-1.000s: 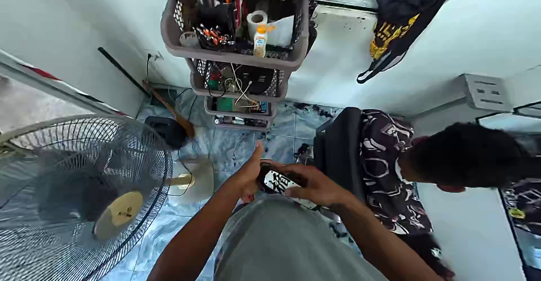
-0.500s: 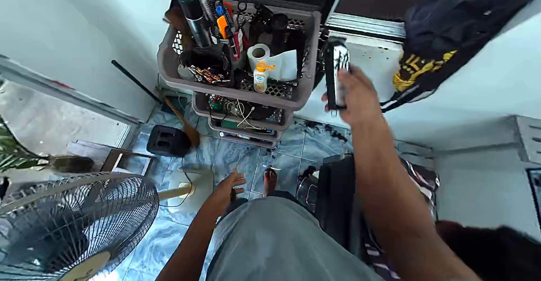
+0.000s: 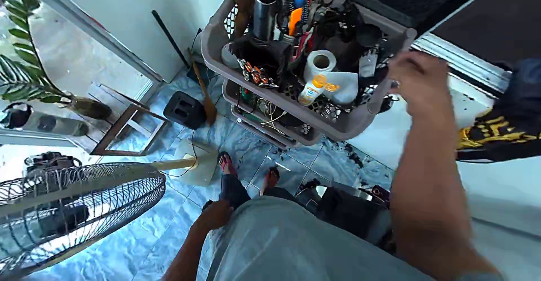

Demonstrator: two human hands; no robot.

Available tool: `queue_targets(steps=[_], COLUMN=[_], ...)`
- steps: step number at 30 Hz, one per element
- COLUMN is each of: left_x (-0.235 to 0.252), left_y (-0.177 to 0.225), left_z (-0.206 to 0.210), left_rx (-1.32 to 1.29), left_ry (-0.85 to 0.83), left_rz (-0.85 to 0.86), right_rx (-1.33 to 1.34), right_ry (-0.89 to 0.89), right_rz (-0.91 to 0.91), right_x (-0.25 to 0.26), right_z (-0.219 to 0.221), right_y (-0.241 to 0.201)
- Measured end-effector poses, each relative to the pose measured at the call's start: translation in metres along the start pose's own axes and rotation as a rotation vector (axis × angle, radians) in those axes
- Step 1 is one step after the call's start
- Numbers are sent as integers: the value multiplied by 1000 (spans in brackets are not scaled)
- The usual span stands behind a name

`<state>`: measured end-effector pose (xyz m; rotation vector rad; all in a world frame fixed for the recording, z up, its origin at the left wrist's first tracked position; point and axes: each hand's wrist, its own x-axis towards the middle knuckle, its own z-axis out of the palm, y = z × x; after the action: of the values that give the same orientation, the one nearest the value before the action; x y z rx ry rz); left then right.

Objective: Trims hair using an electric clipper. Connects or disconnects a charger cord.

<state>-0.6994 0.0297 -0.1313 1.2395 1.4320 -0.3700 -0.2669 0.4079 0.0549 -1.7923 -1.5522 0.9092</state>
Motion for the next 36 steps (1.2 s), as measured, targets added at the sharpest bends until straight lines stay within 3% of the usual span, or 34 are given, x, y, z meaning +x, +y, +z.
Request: queue_targets(steps=[2, 4, 6, 8, 10, 12, 15, 17, 19, 22, 24, 26, 30, 34, 36], left_x=[-1, 24, 76, 148, 234, 286, 312, 318, 309, 307, 311, 314, 333, 340, 333], left_y=[3, 20, 55, 89, 103, 109, 103, 87, 69, 37, 19, -4, -50, -65, -61], left_z=[-21, -60, -113, -157, -184, -208, -239, -257, -272, -276, -264, -245, -209, -200, -209], left_rx=[-7, 10, -22, 26, 212, 313, 427, 334, 154, 119, 173, 241, 230, 47, -80], left_ry=[-30, 56, 278, 585, 941, 1007, 937, 1056, 1062, 1164, 1230, 1316, 1422, 1471, 1479], left_rz=[63, 41, 56, 166, 386, 519, 597, 843, 1105, 1415, 1576, 1651, 1667, 1713, 1707], right_rx=[63, 355, 522, 411, -110, -453, -528, -505, -509, -555, -731, -936, -1092, -861, -771], right_ry=[-79, -395, -905, -1186, -1102, -831, -430, -278, -218, -433, -672, -768, -780, -727, -716], right_rz=[-133, -307, -292, -175, -227, -232, -306, -417, -606, -808, -779, -716, -467, -153, -96], right_x=[-70, -125, -155, -160, -139, -104, -45, -15, 11, 55, 83, 97, 82, 71, 68], right_z=[-20, -12, 35, 106, 173, 229, 283, 310, 335, 377, 400, 420, 443, 438, 434], right_y=[-3, -3, 4, 33, 58, 74, 94, 97, 93, 59, 51, 52, 56, 66, 70])
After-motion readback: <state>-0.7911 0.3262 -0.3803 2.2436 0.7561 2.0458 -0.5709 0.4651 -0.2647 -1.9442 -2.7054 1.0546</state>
